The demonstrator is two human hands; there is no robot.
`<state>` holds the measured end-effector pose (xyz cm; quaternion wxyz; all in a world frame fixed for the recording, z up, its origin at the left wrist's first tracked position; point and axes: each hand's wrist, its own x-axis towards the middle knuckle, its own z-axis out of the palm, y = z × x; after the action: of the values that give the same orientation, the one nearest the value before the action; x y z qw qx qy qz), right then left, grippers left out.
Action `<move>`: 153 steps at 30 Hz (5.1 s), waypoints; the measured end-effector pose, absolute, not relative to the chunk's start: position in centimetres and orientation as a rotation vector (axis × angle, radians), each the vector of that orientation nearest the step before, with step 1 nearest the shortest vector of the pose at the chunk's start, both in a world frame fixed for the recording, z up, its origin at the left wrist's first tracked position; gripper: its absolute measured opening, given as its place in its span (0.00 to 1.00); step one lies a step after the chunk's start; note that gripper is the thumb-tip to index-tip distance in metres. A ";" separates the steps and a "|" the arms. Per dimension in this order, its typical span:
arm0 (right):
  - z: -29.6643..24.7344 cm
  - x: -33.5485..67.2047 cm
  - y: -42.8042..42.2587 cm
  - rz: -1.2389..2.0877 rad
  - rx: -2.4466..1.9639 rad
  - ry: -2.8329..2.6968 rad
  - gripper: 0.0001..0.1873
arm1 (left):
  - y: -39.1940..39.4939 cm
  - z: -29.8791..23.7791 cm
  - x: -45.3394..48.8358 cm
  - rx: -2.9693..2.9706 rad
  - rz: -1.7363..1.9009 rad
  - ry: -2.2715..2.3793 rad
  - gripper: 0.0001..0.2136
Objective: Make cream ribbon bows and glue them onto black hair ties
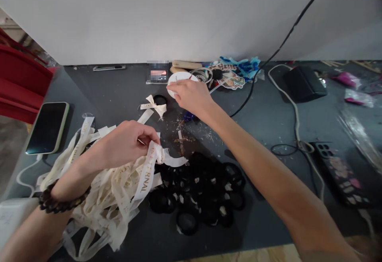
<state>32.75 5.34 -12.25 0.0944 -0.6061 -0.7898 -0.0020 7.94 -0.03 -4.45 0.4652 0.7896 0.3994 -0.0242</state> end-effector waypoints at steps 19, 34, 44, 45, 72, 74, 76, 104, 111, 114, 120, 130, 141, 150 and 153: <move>-14.1 26.6 12.8 -0.068 -2.152 -1.819 0.49 | -0.4 -3.5 6.9 2.012 -0.174 0.798 0.15; -8.6 27.2 -8.1 0.821 -1.464 -1.686 0.08 | 0.6 -5.7 7.3 1.644 0.135 1.094 0.08; -8.4 27.6 -9.3 1.007 -1.350 -1.453 0.10 | -0.2 -7.2 8.1 1.248 0.227 1.072 0.08; -8.5 27.6 -9.4 0.978 -1.345 -1.454 0.13 | -0.3 -7.2 8.3 1.222 0.217 1.071 0.07; -9.9 27.2 -9.1 1.095 -1.444 -1.186 0.06 | -1.5 -5.9 9.2 1.135 0.435 1.099 0.08; -9.8 27.1 -9.1 1.134 -1.425 -1.136 0.07 | -1.7 -6.1 9.3 1.151 0.482 1.110 0.09; -9.8 27.1 -9.1 1.197 -1.407 -1.085 0.07 | -1.9 -6.3 9.5 1.148 0.503 1.102 0.07; -10.0 28.3 -8.2 1.495 -1.237 -0.931 0.10 | -3.5 -4.8 9.2 1.970 0.619 1.235 0.04; -10.3 28.1 -8.4 1.500 -1.204 -0.953 0.09 | -3.0 -4.7 9.0 1.776 0.544 1.216 0.05; -10.1 28.2 -8.3 1.486 -1.206 -0.967 0.09 | -2.4 -4.9 8.6 1.700 0.515 1.148 0.05; -9.7 28.1 -8.9 1.330 -1.337 -1.094 0.10 | -1.6 -5.4 8.3 1.437 0.454 1.097 0.10; -10.5 28.1 -9.3 0.866 -1.570 -1.395 0.10 | -1.5 -5.3 8.3 1.342 0.333 1.070 0.09; -10.3 28.2 -9.1 0.801 -1.565 -1.430 0.07 | -0.9 -5.0 7.8 1.479 0.371 1.087 0.08; -10.4 27.7 -9.4 0.700 -1.562 -1.477 0.06 | -1.9 -6.0 9.0 1.363 0.445 1.073 0.15; -10.4 27.7 -9.3 0.719 -1.564 -1.474 0.06 | -2.2 -6.1 9.1 1.411 0.491 1.056 0.18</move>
<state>27.74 -9.33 -10.39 0.4240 -0.6251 -0.5890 0.2874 9.12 -2.17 -6.09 0.6099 0.6112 0.4575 0.2126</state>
